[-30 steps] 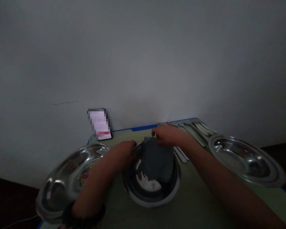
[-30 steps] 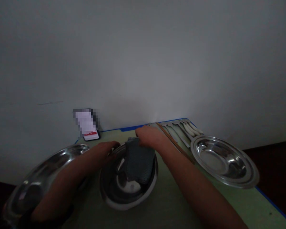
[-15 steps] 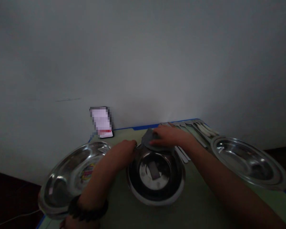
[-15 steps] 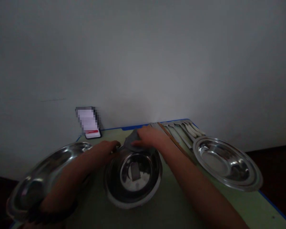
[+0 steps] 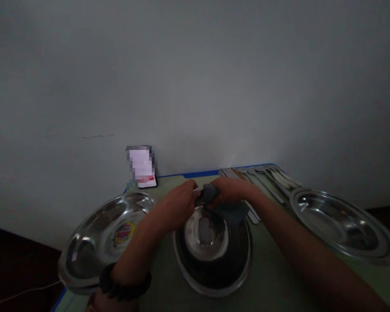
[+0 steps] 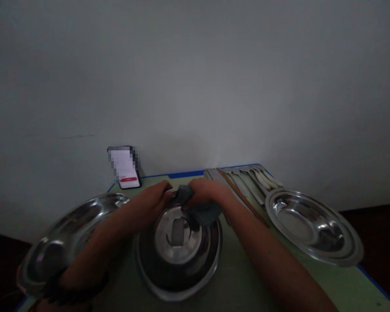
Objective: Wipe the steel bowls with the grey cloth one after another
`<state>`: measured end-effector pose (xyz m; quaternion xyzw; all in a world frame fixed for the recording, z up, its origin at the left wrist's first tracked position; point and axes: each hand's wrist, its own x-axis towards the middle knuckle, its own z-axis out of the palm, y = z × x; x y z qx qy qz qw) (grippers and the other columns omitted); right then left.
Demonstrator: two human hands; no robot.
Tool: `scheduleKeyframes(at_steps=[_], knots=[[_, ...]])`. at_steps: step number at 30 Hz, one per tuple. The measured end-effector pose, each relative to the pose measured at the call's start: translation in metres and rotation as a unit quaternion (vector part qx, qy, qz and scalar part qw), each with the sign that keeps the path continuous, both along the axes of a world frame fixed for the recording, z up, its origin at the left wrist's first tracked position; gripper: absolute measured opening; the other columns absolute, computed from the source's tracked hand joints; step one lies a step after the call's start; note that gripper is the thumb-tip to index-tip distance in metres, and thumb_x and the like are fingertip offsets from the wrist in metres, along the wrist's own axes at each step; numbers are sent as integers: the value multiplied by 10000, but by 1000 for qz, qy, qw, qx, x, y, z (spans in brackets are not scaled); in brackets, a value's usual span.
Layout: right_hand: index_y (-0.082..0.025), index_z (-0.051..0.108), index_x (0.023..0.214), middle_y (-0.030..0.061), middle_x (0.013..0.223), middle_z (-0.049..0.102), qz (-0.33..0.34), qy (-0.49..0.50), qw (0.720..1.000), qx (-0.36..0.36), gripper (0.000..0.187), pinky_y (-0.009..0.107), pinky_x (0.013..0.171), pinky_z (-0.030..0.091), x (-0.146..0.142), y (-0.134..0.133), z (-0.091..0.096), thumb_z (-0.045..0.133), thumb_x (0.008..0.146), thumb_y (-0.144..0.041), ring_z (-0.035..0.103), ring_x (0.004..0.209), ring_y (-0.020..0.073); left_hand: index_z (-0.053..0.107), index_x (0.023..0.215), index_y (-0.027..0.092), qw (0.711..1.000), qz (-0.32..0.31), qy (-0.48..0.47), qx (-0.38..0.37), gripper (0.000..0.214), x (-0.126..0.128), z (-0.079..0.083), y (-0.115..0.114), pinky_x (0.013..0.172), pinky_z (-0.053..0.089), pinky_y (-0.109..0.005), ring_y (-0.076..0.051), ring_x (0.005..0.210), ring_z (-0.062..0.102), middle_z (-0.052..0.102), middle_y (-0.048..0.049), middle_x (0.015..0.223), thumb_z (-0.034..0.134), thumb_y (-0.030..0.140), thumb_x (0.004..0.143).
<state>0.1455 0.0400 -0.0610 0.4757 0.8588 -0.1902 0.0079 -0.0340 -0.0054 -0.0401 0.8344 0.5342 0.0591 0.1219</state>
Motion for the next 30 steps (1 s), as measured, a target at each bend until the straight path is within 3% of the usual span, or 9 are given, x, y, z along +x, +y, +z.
scheduleKeyframes(at_steps=[4, 7, 11, 14, 17, 19, 23, 27, 30], knots=[[-156, 636, 1059, 71, 1060, 705, 11, 169, 985, 18, 353, 286, 815, 472, 13, 1, 16, 643, 713, -226, 641, 960, 211, 509, 938, 172, 992, 14, -102, 72, 238, -8, 14, 1, 634, 432, -312, -206, 735, 630, 664, -81, 844, 326, 324, 932], [-144, 657, 961, 61, 947, 714, -26, 287, 956, 57, 236, 299, 773, 475, 11, -3, 29, 586, 740, -184, 638, 859, 193, 532, 926, 185, 970, 71, -172, 158, 241, -21, 27, 0, 628, 436, -310, -198, 718, 622, 664, -49, 811, 382, 373, 907], [-141, 665, 825, 66, 808, 692, -198, 407, 877, 163, 169, 318, 678, 461, -4, -9, 38, 600, 751, -279, 613, 748, 197, 538, 919, 206, 883, 200, -275, 323, 187, -29, 34, -2, 639, 443, -309, -184, 715, 610, 655, -30, 811, 452, 368, 880], [-147, 656, 822, 58, 793, 680, -241, 509, 811, 156, 200, 316, 649, 464, -12, -8, 33, 590, 749, -322, 599, 718, 186, 510, 924, 211, 824, 258, -337, 374, 149, -25, 30, 0, 685, 466, -318, -188, 781, 609, 642, -51, 868, 452, 343, 884], [-143, 647, 860, 54, 815, 678, -254, 557, 779, 135, 206, 313, 645, 469, -7, -4, 28, 606, 721, -291, 587, 707, 175, 474, 933, 209, 825, 257, -379, 330, 154, -21, 28, 1, 713, 482, -335, -202, 827, 609, 624, -67, 904, 436, 349, 882], [-135, 649, 874, 50, 818, 678, -236, 539, 795, 147, 208, 308, 656, 468, 1, -3, 29, 622, 704, -252, 582, 705, 168, 471, 944, 205, 868, 226, -360, 258, 194, -22, 33, 0, 668, 483, -342, -202, 757, 610, 621, -55, 859, 435, 381, 872], [-146, 670, 931, 20, 819, 689, -92, 437, 872, 198, 223, 265, 685, 453, 11, -15, 43, 607, 717, -160, 600, 735, 147, 557, 843, 198, 970, 114, -176, 124, 249, -31, 46, -9, 664, 466, -354, -218, 716, 612, 646, -40, 771, 453, 423, 834], [-192, 676, 968, 0, 810, 705, 19, 325, 922, 210, 302, 233, 675, 432, 0, -33, 53, 531, 732, -72, 629, 735, 130, 619, 771, 204, 993, 37, -110, 25, 279, -36, 47, -17, 637, 462, -317, -214, 700, 628, 683, -34, 742, 423, 390, 837], [-204, 659, 987, 27, 875, 717, 23, 246, 945, 213, 318, 257, 720, 429, -10, -40, 51, 510, 738, -74, 648, 812, 162, 642, 775, 207, 994, 11, -105, -7, 281, -35, 42, -19, 620, 465, -308, -211, 679, 635, 696, -43, 740, 411, 351, 845]])
